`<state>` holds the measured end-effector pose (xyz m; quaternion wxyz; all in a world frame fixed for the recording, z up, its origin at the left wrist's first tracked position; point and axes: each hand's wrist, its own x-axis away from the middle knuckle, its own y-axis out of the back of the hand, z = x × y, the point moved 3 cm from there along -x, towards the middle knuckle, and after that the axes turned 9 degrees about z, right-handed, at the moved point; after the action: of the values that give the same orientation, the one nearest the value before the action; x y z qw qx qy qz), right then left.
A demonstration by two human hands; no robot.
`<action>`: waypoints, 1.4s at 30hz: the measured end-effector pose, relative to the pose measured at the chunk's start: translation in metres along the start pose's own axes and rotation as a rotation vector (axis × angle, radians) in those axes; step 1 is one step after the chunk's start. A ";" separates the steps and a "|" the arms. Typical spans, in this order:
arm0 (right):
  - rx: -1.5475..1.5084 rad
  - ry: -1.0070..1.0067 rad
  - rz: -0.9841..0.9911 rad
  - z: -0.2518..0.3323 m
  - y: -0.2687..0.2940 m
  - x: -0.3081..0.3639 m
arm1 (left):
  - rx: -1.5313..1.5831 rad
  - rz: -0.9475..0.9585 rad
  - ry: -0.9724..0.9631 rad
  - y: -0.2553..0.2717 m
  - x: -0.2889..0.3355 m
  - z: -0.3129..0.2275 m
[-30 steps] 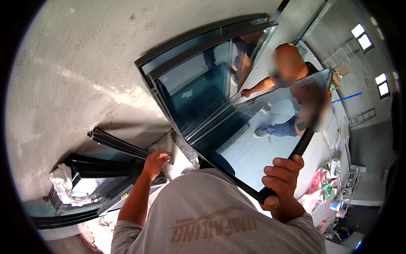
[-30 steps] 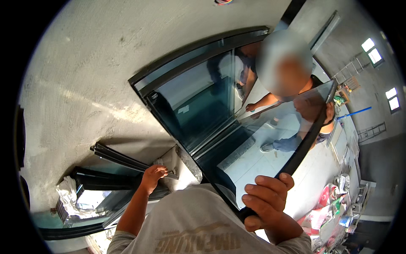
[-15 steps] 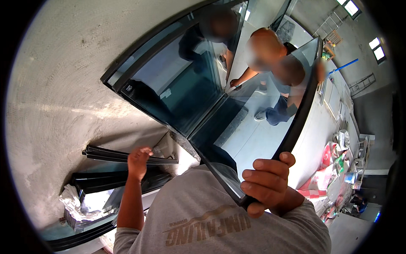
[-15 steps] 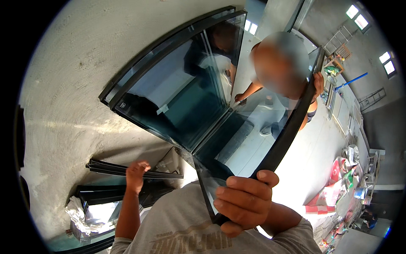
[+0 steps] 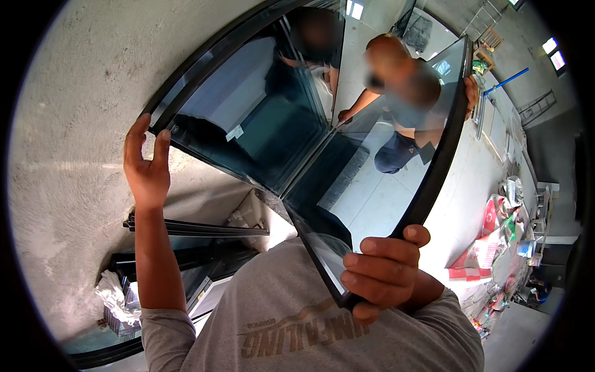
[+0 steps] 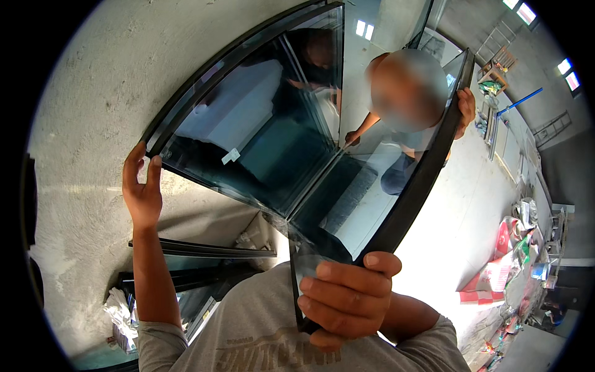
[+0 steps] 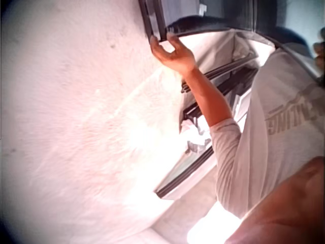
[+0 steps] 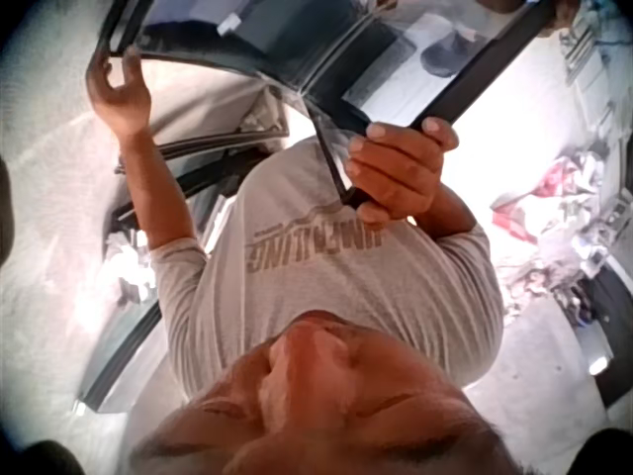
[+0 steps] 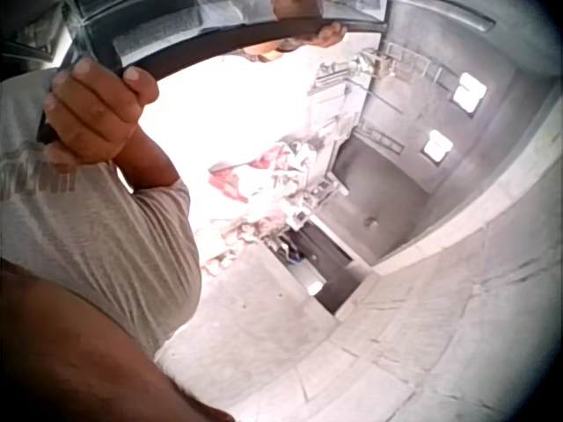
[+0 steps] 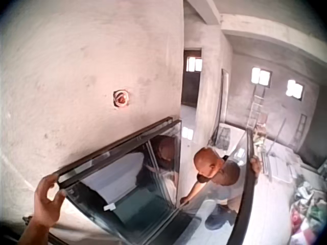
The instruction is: The person lifts a large window frame and positions it against a wall opening. Another person measures the frame with a tape measure while the first person holds it steady. They adjust the frame's position and then set it down on the floor.
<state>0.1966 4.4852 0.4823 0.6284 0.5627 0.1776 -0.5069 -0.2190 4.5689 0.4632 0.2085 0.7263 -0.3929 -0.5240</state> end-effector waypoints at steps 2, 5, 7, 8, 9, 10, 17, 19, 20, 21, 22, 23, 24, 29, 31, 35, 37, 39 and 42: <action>0.008 -0.006 0.012 0.002 0.004 0.002 | 0.007 0.086 0.095 -0.006 -0.004 0.000; -0.004 -0.032 -0.005 0.002 0.007 0.007 | 0.024 0.133 0.159 -0.015 -0.007 0.004; -0.005 -0.025 -0.010 0.002 0.008 0.010 | 0.068 0.139 0.181 -0.018 -0.006 0.011; -0.005 -0.022 -0.013 0.002 0.008 0.011 | 0.086 0.150 0.176 -0.018 -0.007 0.014; -0.006 -0.022 -0.023 0.002 0.008 0.011 | 0.104 0.161 0.172 -0.018 -0.008 0.015; -0.007 -0.021 -0.032 0.002 0.008 0.011 | 0.122 0.171 0.168 -0.019 -0.008 0.016; 0.000 -0.032 -0.050 0.003 0.004 0.010 | 0.160 0.213 0.263 -0.022 -0.005 0.014; -0.004 -0.034 -0.054 0.003 0.003 0.010 | 0.150 0.245 0.290 -0.021 -0.005 0.013; -0.006 -0.035 -0.056 0.003 0.003 0.010 | 0.170 0.247 0.286 -0.021 -0.005 0.014; -0.004 -0.032 -0.057 0.003 0.003 0.010 | 0.190 0.247 0.283 -0.021 -0.005 0.014; -0.001 -0.029 -0.058 0.003 0.003 0.010 | 0.210 0.248 0.279 -0.021 -0.006 0.015; 0.001 -0.026 -0.059 0.003 0.003 0.010 | 0.220 0.251 0.280 -0.022 -0.005 0.017; -0.002 -0.027 -0.057 0.003 0.003 0.011 | 0.228 0.255 0.281 -0.022 -0.005 0.018; 0.000 -0.042 -0.042 0.004 0.004 0.012 | 0.204 0.261 0.272 -0.022 -0.006 0.012; -0.003 -0.036 -0.040 0.003 0.004 0.012 | 0.210 0.246 0.244 -0.022 -0.006 0.015; -0.001 -0.039 -0.043 0.004 0.004 0.014 | 0.226 0.225 0.252 -0.025 -0.005 0.015; 0.001 -0.040 -0.042 0.004 0.005 0.016 | 0.215 0.248 0.291 -0.024 -0.005 0.013; 0.002 -0.041 -0.037 0.004 0.006 0.016 | 0.191 0.250 0.294 -0.022 -0.005 0.012; 0.002 -0.038 -0.031 0.004 0.007 0.017 | 0.187 0.246 0.279 -0.023 -0.005 0.013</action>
<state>0.2086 4.4733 0.4737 0.6232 0.5509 0.1737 -0.5272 -0.2238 4.5883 0.4449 0.2551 0.7547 -0.4928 -0.3501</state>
